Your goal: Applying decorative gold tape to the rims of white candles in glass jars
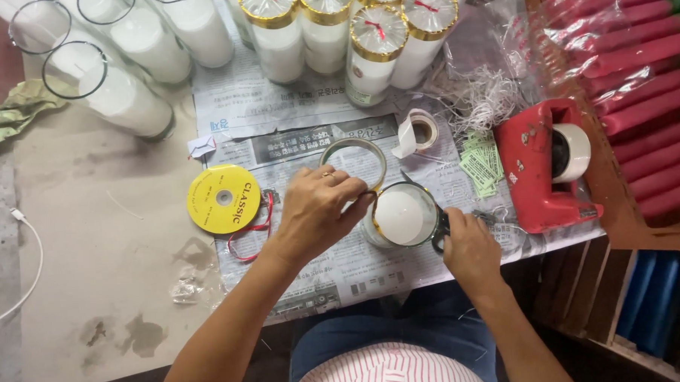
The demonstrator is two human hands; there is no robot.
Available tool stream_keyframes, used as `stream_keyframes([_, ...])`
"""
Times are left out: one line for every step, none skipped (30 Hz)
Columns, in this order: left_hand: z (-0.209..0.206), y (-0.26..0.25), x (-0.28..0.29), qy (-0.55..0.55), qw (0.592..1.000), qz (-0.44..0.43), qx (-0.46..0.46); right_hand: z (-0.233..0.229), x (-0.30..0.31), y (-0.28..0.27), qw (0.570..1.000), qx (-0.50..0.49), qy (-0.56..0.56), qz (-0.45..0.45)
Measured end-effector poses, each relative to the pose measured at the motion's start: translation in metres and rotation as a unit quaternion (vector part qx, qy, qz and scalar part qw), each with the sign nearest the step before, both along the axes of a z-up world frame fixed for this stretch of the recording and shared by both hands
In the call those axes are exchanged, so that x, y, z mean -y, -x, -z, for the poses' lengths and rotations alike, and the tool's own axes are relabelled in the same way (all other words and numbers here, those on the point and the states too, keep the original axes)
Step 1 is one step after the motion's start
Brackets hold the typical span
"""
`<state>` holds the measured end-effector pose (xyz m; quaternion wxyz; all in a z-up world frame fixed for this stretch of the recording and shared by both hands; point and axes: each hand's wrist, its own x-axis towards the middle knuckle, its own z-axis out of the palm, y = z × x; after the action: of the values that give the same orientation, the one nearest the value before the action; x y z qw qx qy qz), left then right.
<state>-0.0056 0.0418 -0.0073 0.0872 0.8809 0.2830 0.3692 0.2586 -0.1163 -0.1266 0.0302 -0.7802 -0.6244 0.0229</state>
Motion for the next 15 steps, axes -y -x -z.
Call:
stream_keyframes([0.0, 0.0, 0.0, -0.001, 1.0, -0.002, 0.004, -0.006, -0.002, -0.001, 1.0, 0.004, -0.001, -0.002])
stream_keyframes([0.001, -0.001, 0.0, -0.006, 1.0, -0.001, 0.011, -0.012, -0.004, -0.001, 0.999, -0.032, 0.018, 0.007])
stream_keyframes([0.002, -0.001, -0.001, -0.011, 1.0, -0.001, 0.018, -0.017, -0.005, -0.001, 0.997, -0.067, 0.037, 0.015])
stream_keyframes([0.0, 0.0, 0.0, -0.011, 1.0, -0.002, 0.019, -0.039, -0.005, -0.004, 0.997, -0.066, 0.037, 0.014])
stream_keyframes([-0.001, 0.001, 0.0, -0.015, 1.0, -0.002, 0.017, -0.06, -0.005, -0.007, 0.99, -0.133, 0.028, 0.022])
stream_keyframes([-0.002, 0.001, 0.0, -0.019, 1.0, -0.001, 0.016, -0.081, -0.004, -0.011, 0.979, -0.199, 0.02, 0.031])
stream_keyframes([-0.008, 0.003, 0.0, -0.017, 1.0, -0.001, 0.017, -0.111, -0.007, -0.016, 0.979, -0.199, 0.021, 0.031])
stream_keyframes([-0.014, 0.005, 0.001, -0.009, 1.0, 0.018, -0.009, -0.141, -0.01, -0.021, 0.977, -0.209, 0.007, 0.033])
stream_keyframes([-0.02, 0.006, 0.001, -0.001, 0.999, 0.038, -0.034, -0.171, -0.013, -0.027, 0.975, -0.22, -0.007, 0.034])
stream_keyframes([-0.021, 0.009, 0.0, 0.0, 0.999, 0.038, -0.034, -0.197, -0.017, -0.03, 0.975, -0.22, -0.006, 0.034])
stream_keyframes([-0.021, 0.011, -0.001, 0.01, 0.997, 0.055, -0.045, -0.224, -0.02, -0.034, 0.979, -0.201, -0.006, -0.029])
stream_keyframes([-0.023, 0.013, -0.003, 0.017, 0.996, 0.072, -0.056, -0.25, -0.025, -0.038, 0.979, -0.182, -0.008, -0.093])
stream_keyframes([-0.022, 0.014, -0.005, 0.015, 0.996, 0.072, -0.055, -0.26, -0.034, -0.046, 0.979, -0.181, -0.01, -0.093])
stream_keyframes([-0.021, 0.015, -0.006, 0.023, 0.995, 0.082, -0.055, -0.269, -0.043, -0.054, 0.98, -0.138, 0.031, -0.141])
stream_keyframes([-0.02, 0.016, -0.008, 0.03, 0.994, 0.092, -0.056, -0.278, -0.051, -0.062, 0.975, -0.095, 0.072, -0.188])
